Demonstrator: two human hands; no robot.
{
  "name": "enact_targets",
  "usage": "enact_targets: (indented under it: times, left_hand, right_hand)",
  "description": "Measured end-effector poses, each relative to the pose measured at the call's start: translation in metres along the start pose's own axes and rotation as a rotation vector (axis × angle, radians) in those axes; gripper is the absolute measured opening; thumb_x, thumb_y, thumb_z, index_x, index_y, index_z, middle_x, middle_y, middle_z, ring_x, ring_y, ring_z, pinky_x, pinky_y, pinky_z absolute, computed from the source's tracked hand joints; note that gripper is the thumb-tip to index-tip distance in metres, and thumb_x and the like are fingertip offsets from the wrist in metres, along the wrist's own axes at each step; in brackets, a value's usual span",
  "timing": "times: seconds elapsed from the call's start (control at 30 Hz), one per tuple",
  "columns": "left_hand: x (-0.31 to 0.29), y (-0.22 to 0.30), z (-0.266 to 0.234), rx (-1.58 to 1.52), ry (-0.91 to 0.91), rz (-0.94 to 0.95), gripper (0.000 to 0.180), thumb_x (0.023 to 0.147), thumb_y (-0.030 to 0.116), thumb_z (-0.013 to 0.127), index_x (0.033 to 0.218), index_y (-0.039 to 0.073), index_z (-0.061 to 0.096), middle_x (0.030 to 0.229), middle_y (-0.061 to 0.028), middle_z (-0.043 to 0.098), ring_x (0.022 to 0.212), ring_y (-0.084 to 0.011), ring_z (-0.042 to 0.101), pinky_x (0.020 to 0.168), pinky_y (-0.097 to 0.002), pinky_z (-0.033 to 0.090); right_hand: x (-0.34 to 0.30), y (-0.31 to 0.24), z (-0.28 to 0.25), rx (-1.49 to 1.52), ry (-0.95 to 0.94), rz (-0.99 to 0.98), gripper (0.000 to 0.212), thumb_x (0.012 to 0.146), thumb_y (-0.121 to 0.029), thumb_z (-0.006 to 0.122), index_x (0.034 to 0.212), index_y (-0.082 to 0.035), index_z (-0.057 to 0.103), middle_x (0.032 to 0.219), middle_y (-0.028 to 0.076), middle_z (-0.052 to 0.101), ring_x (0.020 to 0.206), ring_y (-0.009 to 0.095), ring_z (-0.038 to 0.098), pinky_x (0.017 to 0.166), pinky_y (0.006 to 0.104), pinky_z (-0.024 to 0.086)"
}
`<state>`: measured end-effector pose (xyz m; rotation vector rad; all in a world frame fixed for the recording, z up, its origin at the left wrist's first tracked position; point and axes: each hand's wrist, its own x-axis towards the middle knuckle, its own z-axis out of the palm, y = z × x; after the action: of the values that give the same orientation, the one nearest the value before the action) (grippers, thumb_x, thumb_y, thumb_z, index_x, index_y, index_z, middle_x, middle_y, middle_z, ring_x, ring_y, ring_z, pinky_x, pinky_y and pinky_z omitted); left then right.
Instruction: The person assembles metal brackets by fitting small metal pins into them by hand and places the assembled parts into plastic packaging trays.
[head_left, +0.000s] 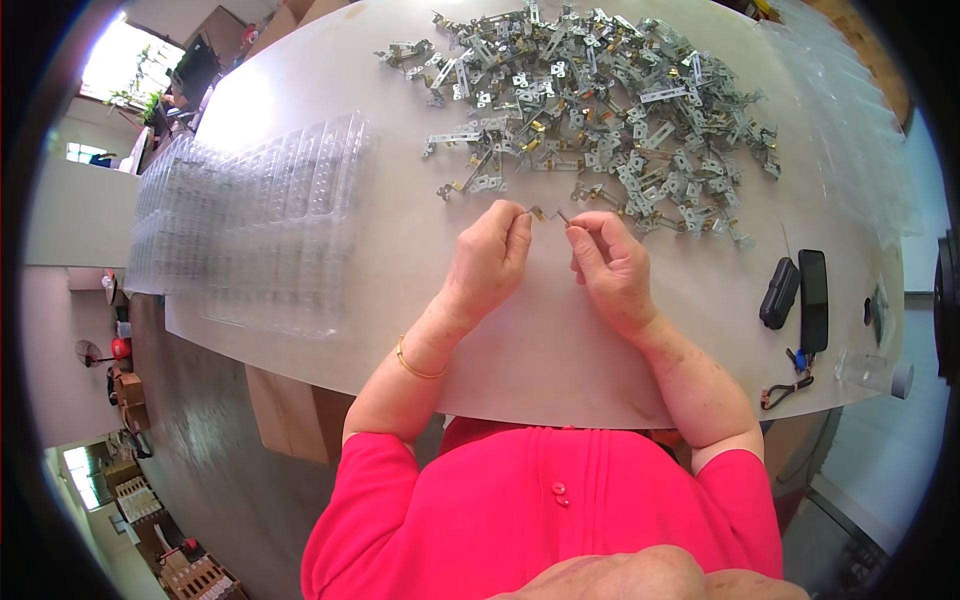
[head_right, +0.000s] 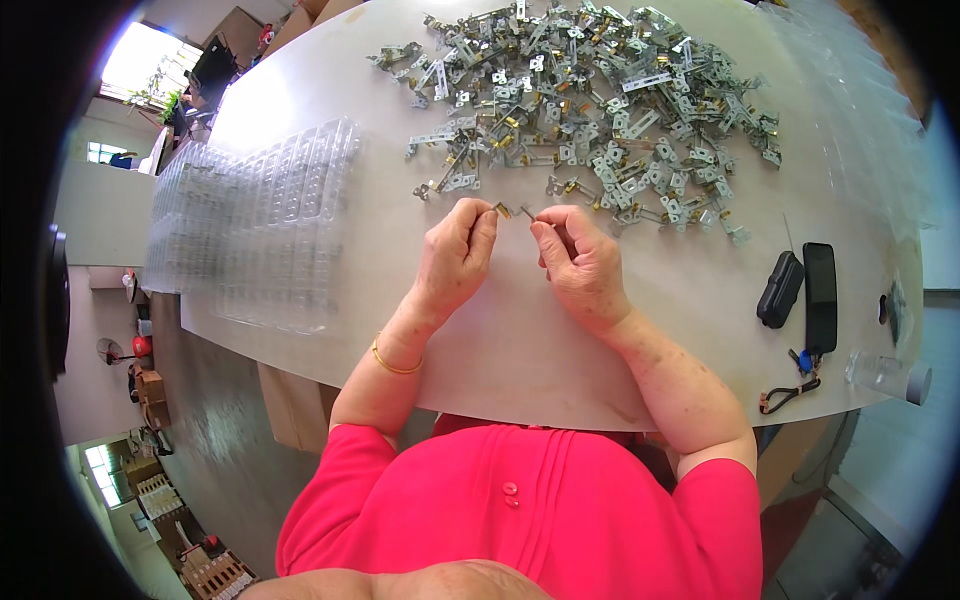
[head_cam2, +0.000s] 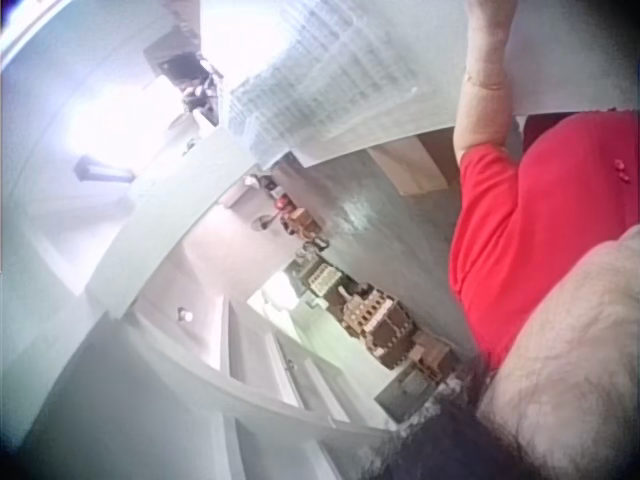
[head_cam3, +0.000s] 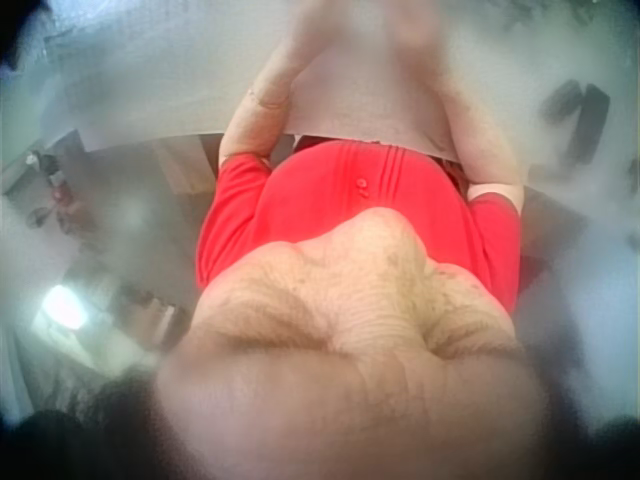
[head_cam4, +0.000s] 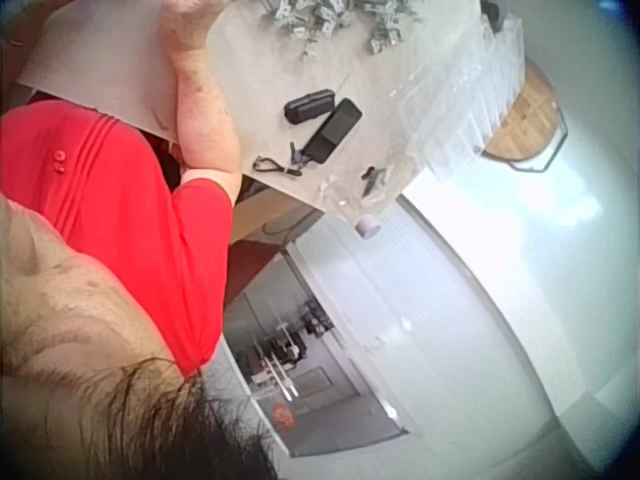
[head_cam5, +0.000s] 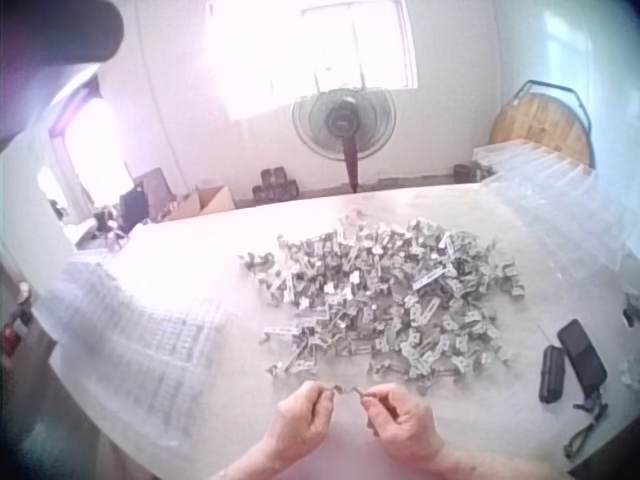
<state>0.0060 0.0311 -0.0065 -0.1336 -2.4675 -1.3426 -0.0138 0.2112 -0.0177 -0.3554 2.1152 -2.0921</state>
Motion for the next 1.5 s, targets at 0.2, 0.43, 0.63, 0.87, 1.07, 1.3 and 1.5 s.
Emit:
enact_targets:
  times: [0.2, 0.43, 0.63, 0.87, 1.07, 1.3, 1.5]
  left_hand:
    - [-0.004, 0.0, 0.002, 0.185, 0.004, 0.21, 0.005, 0.094, 0.004, 0.062, 0.095, 0.001, 0.058, 0.08, -0.015, 0.062, 0.065, -0.0344, 0.061, 0.057, -0.0393, 0.049]
    - [-0.007, 0.003, 0.001, 0.323, -0.039, 0.285, 0.007, 0.092, 0.004, 0.064, 0.095, 0.002, 0.058, 0.079, -0.013, 0.062, 0.065, -0.0329, 0.062, 0.056, -0.0397, 0.049]
    - [-0.01, 0.003, 0.005, 0.239, -0.128, 0.364, 0.008, 0.093, 0.007, 0.065, 0.096, 0.001, 0.059, 0.075, -0.0096, 0.06, 0.062, -0.026, 0.061, 0.055, -0.0361, 0.048]
    - [-0.002, 0.001, -0.01, -0.517, -0.21, -0.458, 0.021, 0.105, 0.021, 0.055, 0.1, 0.001, 0.062, 0.066, 0.0046, 0.051, 0.057, -0.0032, 0.046, 0.049, -0.0204, 0.035]
    - [0.0, 0.001, -0.012, -0.588, -0.183, -0.494, 0.026, 0.107, 0.024, 0.05, 0.099, 0.003, 0.062, 0.066, 0.0043, 0.052, 0.052, -0.003, 0.042, 0.047, -0.0192, 0.032]
    - [-0.003, -0.001, -0.008, -0.497, -0.136, -0.396, 0.021, 0.106, 0.019, 0.051, 0.098, 0.003, 0.062, 0.067, 0.0052, 0.051, 0.055, -0.0025, 0.042, 0.048, -0.0195, 0.032]
    - [-0.004, -0.003, -0.005, -0.134, 0.033, -0.011, 0.009, 0.101, 0.009, 0.058, 0.097, 0.001, 0.061, 0.067, 0.0027, 0.051, 0.059, -0.004, 0.041, 0.051, -0.0223, 0.036]
  right_hand:
    - [0.001, -0.009, -0.001, 0.018, -0.062, 0.019, 0.022, 0.1, -0.014, 0.063, 0.119, -0.005, 0.055, 0.069, 0.001, 0.061, 0.059, 0.006, 0.054, 0.054, 0.0228, 0.044]
    - [0.0, 0.002, -0.001, 0.013, -0.067, -0.012, 0.012, 0.099, -0.01, 0.063, 0.11, -0.005, 0.061, 0.08, -0.001, 0.06, 0.065, 0.005, 0.053, 0.057, 0.0213, 0.043]
    - [0.004, 0.008, -0.004, -0.037, 0.038, -0.284, 0.01, 0.097, -0.005, 0.066, 0.106, -0.006, 0.063, 0.105, -0.001, 0.051, 0.076, 0.004, 0.049, 0.065, 0.019, 0.041]
    - [0.002, -0.001, -0.003, 0.209, 0.047, -0.05, 0.007, 0.099, -0.009, 0.064, 0.105, -0.006, 0.063, 0.079, -0.005, 0.056, 0.068, 0.003, 0.051, 0.06, 0.0195, 0.041]
    - [0.002, 0.001, 0.0, -0.002, -0.001, -0.054, 0.009, 0.099, -0.013, 0.065, 0.105, -0.005, 0.064, 0.071, -0.004, 0.057, 0.062, 0.004, 0.052, 0.054, 0.0211, 0.041]
    - [0.003, 0.0, 0.0, -0.089, -0.017, -0.065, 0.009, 0.099, -0.013, 0.065, 0.104, -0.005, 0.064, 0.069, -0.004, 0.057, 0.061, 0.004, 0.052, 0.055, 0.0217, 0.042]
    - [0.003, -0.011, -0.003, -0.107, -0.059, 0.045, 0.014, 0.102, -0.013, 0.061, 0.112, -0.005, 0.061, 0.071, -0.002, 0.059, 0.061, 0.005, 0.054, 0.055, 0.0218, 0.043]
